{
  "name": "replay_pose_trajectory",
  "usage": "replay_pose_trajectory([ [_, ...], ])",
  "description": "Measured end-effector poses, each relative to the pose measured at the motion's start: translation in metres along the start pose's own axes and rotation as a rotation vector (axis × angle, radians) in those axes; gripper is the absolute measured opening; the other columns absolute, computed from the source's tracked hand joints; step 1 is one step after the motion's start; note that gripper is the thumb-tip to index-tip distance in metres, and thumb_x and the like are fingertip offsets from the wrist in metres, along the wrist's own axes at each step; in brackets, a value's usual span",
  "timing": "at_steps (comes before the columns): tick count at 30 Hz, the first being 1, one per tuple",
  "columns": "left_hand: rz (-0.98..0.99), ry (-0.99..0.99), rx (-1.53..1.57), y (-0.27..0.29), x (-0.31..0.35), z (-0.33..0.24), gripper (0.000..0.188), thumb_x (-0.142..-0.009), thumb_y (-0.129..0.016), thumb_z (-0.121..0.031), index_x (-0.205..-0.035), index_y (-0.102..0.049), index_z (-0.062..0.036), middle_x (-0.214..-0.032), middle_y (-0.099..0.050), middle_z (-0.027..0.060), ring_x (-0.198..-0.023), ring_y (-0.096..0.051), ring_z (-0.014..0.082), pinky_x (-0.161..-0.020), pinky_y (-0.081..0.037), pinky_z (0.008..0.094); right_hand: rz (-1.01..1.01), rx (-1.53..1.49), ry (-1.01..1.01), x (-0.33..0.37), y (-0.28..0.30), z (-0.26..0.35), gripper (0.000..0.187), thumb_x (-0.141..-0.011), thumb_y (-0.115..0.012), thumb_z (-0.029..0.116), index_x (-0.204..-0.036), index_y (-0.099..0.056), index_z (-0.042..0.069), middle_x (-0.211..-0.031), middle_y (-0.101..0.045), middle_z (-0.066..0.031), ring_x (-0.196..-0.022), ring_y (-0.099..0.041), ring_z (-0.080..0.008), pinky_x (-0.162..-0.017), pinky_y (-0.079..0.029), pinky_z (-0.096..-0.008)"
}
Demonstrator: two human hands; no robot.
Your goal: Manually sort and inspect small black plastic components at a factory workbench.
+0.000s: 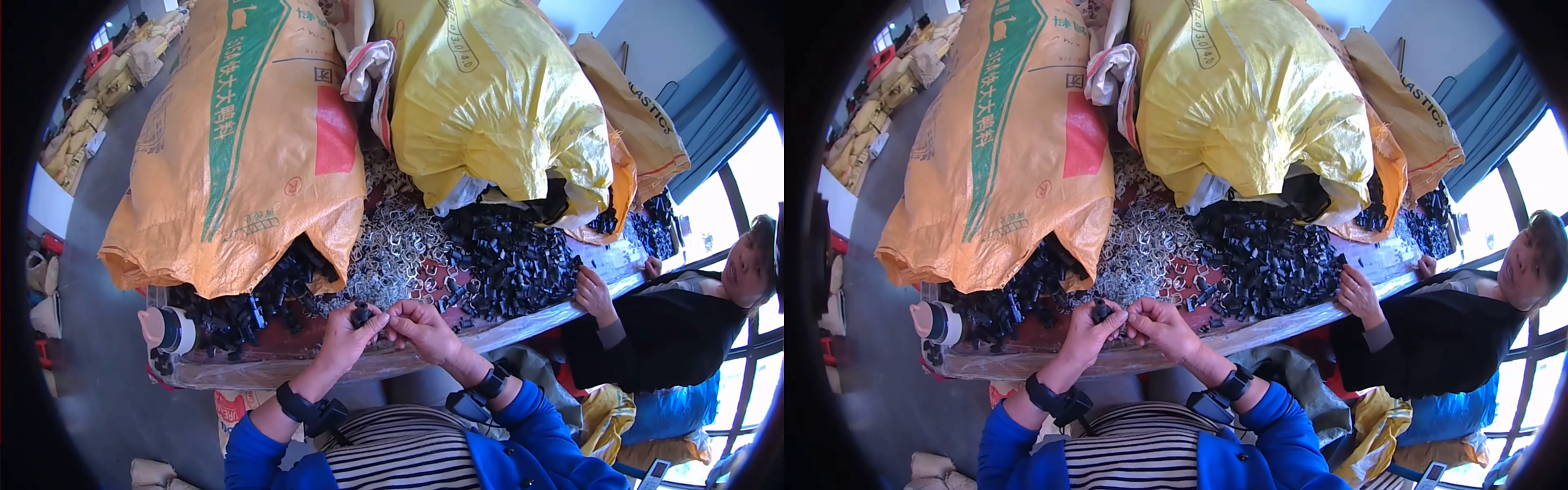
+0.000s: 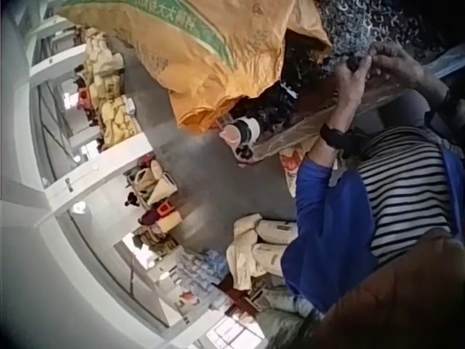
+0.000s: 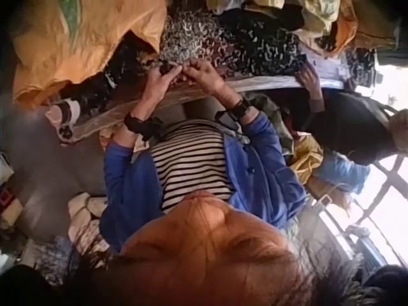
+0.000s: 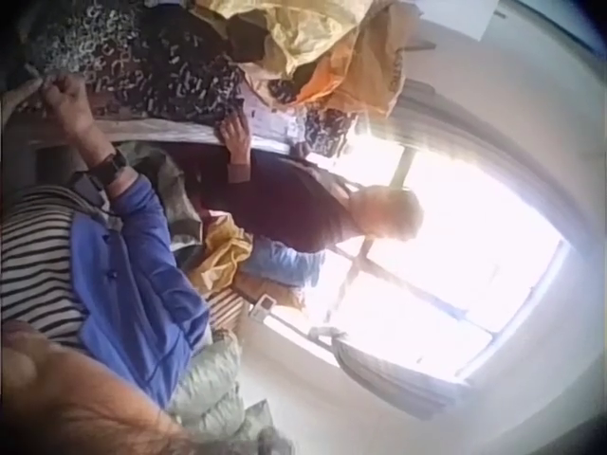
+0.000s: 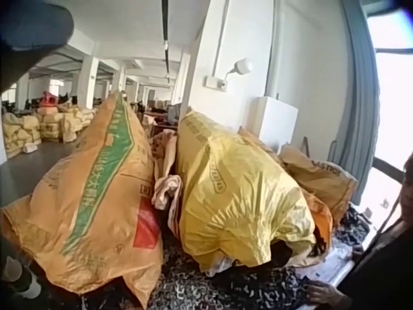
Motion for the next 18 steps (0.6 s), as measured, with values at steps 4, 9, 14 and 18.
replay_pose_trajectory([
  [4,-0.012,0.074,0.038,-0.001,0.001,0.003,0.010,-0.077,-0.058,-0.012,-0.073,-0.056,-0.0025,-0.055,-0.048,-0.0034,-0.047,-0.042,0.0030,-0.043,-0.033,0.0166,-0.096,0.165,0.136,0.001,0.005,0.012,0.009,-0.083,-0.046,0.010,-0.079,-0.047,0.002,-0.064,-0.051,-0.0005,-0.053,-0.045,-0.0045,-0.048,-0.038,-0.0169],
  [9,-0.093,0.125,0.031,0.005,-0.001,0.009,0.009,-0.077,-0.057,-0.010,-0.079,-0.054,-0.0024,-0.057,-0.048,-0.0028,-0.048,-0.042,0.0039,-0.043,-0.033,0.0168,-0.145,0.233,0.151,0.007,0.019,0.012,0.010,-0.083,-0.046,0.010,-0.078,-0.048,0.002,-0.065,-0.052,-0.0016,-0.055,-0.047,-0.0051,-0.050,-0.039,-0.0173],
  [14,-0.055,0.147,0.089,-0.004,-0.002,0.003,0.013,-0.077,-0.055,-0.010,-0.086,-0.052,-0.0018,-0.059,-0.047,-0.0017,-0.048,-0.041,0.0054,-0.044,-0.032,0.0173,-0.124,0.215,0.173,0.005,0.023,0.014,0.010,-0.083,-0.047,0.010,-0.078,-0.048,0.001,-0.064,-0.053,-0.0012,-0.054,-0.047,-0.0050,-0.049,-0.039,-0.0177],
  [18,0.061,0.150,0.141,-0.011,-0.008,0.004,0.018,-0.078,-0.053,-0.011,-0.093,-0.050,-0.0012,-0.064,-0.048,-0.0002,-0.052,-0.043,0.0060,-0.046,-0.033,0.0177,-0.135,0.244,0.164,0.001,0.024,0.014,0.009,-0.082,-0.048,0.008,-0.077,-0.049,0.000,-0.062,-0.052,-0.0008,-0.052,-0.047,-0.0048,-0.048,-0.039,-0.0179],
])
Point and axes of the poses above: each hand's wrist, its own x-axis away from the middle knuckle, its own y-axis out of the back of the hand, z = x × y, the point moved 6 cm from there along -x, towards the middle knuckle
